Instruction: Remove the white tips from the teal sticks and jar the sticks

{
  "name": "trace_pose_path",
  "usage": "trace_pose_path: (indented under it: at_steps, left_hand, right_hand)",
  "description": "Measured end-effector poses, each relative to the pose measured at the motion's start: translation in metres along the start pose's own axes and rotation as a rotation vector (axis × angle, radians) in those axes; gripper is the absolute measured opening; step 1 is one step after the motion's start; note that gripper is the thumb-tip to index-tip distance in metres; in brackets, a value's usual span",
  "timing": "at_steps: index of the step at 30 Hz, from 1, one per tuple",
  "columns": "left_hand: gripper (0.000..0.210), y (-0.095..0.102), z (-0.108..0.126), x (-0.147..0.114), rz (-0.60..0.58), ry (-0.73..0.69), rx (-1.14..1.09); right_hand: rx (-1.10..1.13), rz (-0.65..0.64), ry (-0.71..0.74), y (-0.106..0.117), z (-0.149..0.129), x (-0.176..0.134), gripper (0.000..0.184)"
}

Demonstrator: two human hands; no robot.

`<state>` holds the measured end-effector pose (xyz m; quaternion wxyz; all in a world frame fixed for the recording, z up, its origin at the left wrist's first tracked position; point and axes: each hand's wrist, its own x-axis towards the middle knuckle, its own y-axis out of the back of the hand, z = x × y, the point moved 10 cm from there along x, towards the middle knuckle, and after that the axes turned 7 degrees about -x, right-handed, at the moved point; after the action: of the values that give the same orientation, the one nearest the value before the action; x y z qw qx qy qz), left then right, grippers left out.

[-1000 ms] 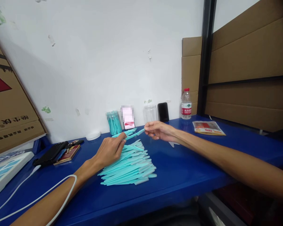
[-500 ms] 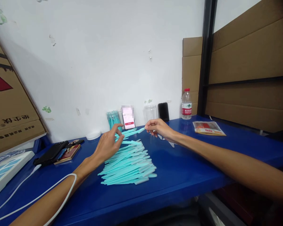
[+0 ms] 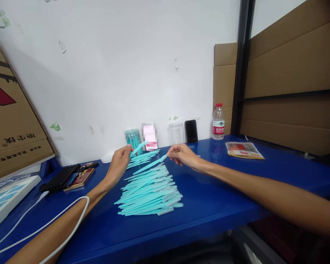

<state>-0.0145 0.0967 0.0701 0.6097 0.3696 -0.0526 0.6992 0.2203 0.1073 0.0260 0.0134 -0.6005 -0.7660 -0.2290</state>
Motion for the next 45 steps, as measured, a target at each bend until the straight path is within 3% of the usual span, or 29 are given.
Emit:
trace_pose_path:
  at_steps: [7, 11, 16, 22, 26, 29, 34, 36, 41, 45]
  left_hand:
    - [0.043, -0.01, -0.003, -0.006, -0.058, 0.079, -0.07]
    - [0.044, -0.013, -0.007, -0.007, -0.077, 0.151, -0.128]
    - [0.044, -0.015, -0.009, -0.007, -0.087, 0.183, -0.127]
    - [0.045, -0.017, -0.006, -0.008, -0.131, 0.185, -0.061]
    - [0.041, -0.02, -0.008, -0.007, -0.173, 0.147, 0.008]
    - [0.039, -0.021, -0.019, -0.004, -0.189, 0.152, 0.044]
    - [0.04, -0.03, -0.037, -0.002, -0.268, 0.181, 0.079]
    - [0.039, -0.036, -0.042, -0.003, -0.313, 0.185, 0.074]
    - [0.041, -0.047, -0.049, -0.01, -0.399, 0.201, 0.102]
    - [0.043, -0.051, -0.046, -0.013, -0.426, 0.226, 0.089]
  right_hand:
    - [-0.093, -0.059, 0.024, -0.017, -0.008, -0.01, 0.013]
    - [-0.14, -0.084, 0.078, -0.016, -0.011, -0.007, 0.018]
    - [-0.28, 0.132, 0.148, 0.029, -0.018, 0.005, 0.024]
    - [-0.699, 0.379, 0.22, 0.079, -0.032, 0.009, 0.026]
    - [-1.034, 0.255, 0.089, 0.079, -0.011, 0.018, 0.024]
    - [-1.119, 0.098, 0.037, 0.07, 0.011, 0.022, 0.024]
    - [-1.166, -0.093, 0.201, 0.041, 0.027, 0.022, 0.042]
    - [-1.194, -0.139, 0.245, 0.033, 0.031, 0.02, 0.041]
    - [-1.188, -0.148, 0.262, 0.027, 0.027, 0.019, 0.023]
    - [-1.179, -0.069, 0.27, 0.031, 0.015, 0.02, 0.018]
